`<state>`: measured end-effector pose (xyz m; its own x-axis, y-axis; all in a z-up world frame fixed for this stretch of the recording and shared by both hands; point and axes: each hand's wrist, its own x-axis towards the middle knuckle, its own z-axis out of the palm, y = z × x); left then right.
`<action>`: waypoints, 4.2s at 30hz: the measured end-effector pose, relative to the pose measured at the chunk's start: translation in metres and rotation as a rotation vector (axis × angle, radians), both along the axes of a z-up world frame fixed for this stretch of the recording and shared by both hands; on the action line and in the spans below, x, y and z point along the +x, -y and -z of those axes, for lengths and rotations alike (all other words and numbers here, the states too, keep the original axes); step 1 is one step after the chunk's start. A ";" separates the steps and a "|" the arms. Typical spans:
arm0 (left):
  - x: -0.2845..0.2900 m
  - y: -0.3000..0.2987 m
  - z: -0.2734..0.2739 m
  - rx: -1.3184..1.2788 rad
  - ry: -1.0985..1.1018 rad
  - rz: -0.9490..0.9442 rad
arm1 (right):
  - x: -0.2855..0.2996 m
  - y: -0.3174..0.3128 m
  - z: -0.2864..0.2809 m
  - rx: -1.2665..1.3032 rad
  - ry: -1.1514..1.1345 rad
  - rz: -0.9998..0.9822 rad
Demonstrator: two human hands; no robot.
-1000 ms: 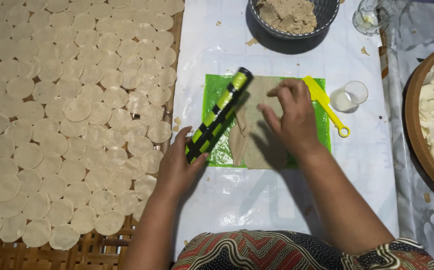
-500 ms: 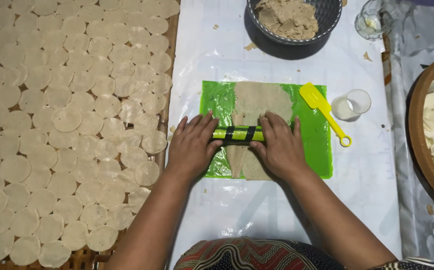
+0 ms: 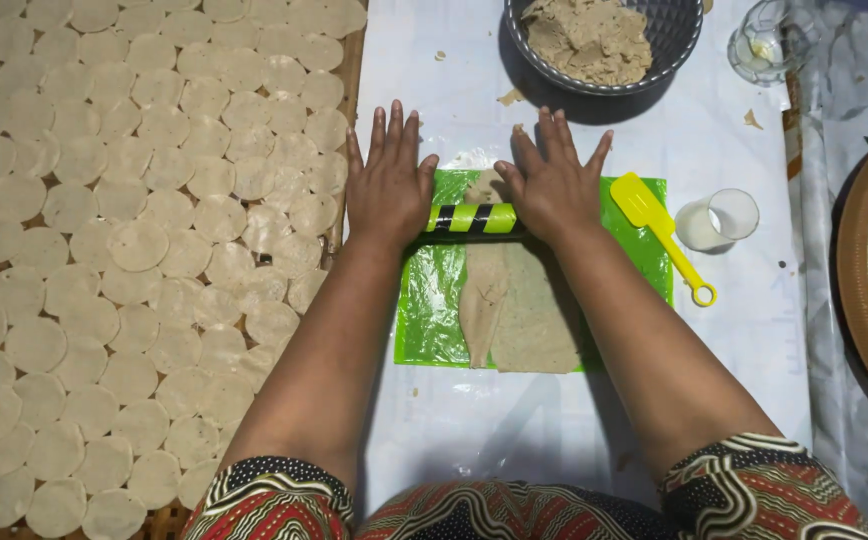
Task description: Flattening dough with a rolling pin and cutting out small circles using a circular mold.
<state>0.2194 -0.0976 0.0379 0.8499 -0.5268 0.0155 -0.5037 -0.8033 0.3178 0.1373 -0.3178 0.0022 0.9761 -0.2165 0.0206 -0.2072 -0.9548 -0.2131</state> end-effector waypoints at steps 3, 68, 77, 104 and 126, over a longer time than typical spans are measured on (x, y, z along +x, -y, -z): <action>-0.033 -0.013 -0.017 -0.075 0.039 -0.086 | -0.037 -0.024 -0.029 0.035 0.138 0.061; -0.081 -0.040 0.008 0.076 -0.098 -0.035 | -0.107 -0.056 0.006 -0.033 0.091 -0.055; -0.090 -0.039 -0.013 0.047 -0.122 -0.023 | -0.118 -0.061 -0.001 -0.003 0.044 -0.039; -0.084 -0.032 -0.015 0.206 -0.304 -0.076 | -0.098 -0.043 -0.028 0.131 -0.287 0.114; -0.240 -0.105 0.003 0.115 -0.196 0.105 | -0.259 -0.105 -0.013 -0.050 0.201 -0.249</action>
